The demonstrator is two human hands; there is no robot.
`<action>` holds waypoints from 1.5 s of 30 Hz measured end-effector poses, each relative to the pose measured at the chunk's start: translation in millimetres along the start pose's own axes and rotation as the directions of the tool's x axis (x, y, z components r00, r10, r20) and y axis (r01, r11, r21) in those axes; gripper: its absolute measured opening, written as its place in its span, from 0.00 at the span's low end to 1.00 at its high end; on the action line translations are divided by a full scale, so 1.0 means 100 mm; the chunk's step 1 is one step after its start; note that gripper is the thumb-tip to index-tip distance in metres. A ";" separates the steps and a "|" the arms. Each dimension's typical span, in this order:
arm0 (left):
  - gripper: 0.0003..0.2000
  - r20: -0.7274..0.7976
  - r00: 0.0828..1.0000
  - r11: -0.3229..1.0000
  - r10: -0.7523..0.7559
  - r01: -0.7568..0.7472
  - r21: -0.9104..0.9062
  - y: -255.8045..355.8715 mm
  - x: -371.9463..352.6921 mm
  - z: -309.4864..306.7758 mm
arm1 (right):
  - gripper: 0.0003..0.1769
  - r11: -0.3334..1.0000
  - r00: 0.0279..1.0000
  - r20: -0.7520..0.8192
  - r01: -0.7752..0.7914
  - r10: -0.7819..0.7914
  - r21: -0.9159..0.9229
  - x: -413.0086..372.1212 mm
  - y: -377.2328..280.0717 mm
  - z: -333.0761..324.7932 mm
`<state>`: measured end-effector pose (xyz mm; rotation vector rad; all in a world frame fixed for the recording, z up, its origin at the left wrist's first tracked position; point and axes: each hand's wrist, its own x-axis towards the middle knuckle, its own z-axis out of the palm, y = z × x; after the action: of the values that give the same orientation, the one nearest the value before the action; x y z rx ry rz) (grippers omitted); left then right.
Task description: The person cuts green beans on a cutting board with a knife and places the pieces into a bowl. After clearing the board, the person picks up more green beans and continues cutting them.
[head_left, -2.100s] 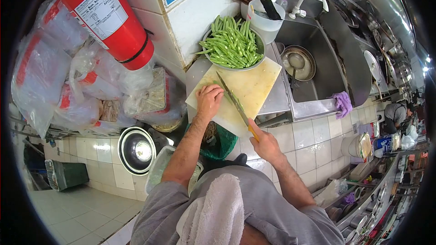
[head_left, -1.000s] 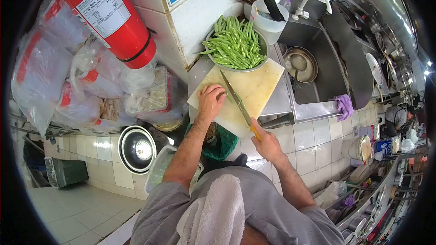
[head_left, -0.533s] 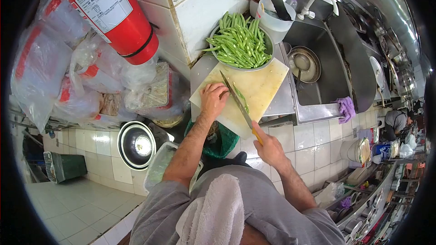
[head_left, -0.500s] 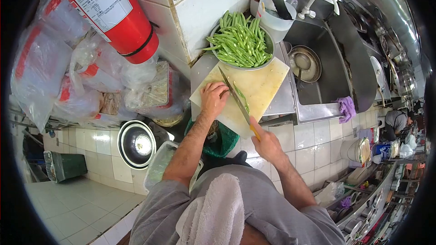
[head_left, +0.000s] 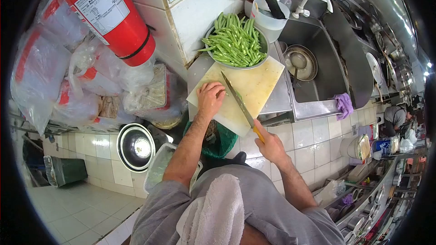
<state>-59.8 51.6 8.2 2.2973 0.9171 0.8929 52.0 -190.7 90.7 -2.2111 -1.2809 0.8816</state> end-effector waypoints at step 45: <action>0.07 -0.037 0.996 0.996 0.076 -0.074 0.049 -0.01 -0.01 0.00 | 0.39 0.984 0.989 -0.097 0.095 -0.111 -0.153 -0.11 0.05 -0.26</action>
<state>-60.9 51.4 7.7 2.3769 0.8824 0.9593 69.2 -204.1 109.6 -2.2470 -1.4366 0.6411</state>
